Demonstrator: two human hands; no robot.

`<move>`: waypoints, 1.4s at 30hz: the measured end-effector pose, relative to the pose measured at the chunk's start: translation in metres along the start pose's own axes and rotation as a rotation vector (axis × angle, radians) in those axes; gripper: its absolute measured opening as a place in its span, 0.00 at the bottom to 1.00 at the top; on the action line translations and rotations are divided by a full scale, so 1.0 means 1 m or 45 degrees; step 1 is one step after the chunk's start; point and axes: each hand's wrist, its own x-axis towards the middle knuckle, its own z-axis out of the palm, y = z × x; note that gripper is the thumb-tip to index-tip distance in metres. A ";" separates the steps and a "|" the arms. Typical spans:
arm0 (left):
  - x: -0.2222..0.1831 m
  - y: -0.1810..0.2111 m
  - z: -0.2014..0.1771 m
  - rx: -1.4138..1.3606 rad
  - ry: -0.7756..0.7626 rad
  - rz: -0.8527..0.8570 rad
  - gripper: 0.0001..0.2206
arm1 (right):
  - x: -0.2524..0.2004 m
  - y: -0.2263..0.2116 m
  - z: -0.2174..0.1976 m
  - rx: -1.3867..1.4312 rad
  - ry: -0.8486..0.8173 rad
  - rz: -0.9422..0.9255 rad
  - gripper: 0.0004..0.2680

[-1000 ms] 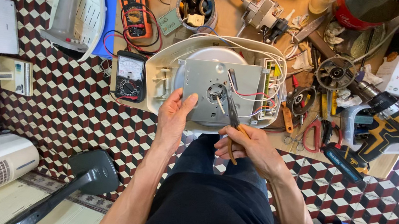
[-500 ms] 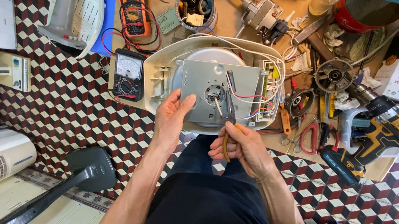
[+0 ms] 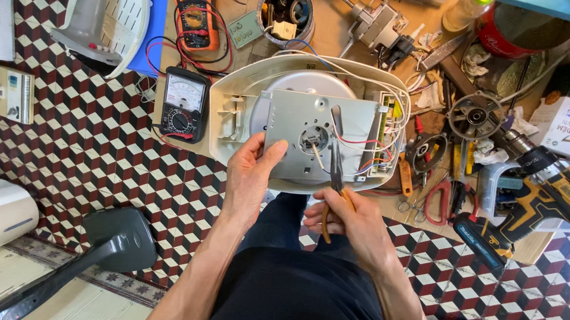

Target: The person disassembles a ceiling fan motor housing using a power drill and pliers. They remove screws, detach a metal plate, and manipulate internal wiring and components on a cluttered workbench.

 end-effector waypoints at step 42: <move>0.026 -0.002 0.002 0.845 -0.662 0.823 0.28 | -0.013 0.020 0.085 -0.996 0.911 -1.561 0.11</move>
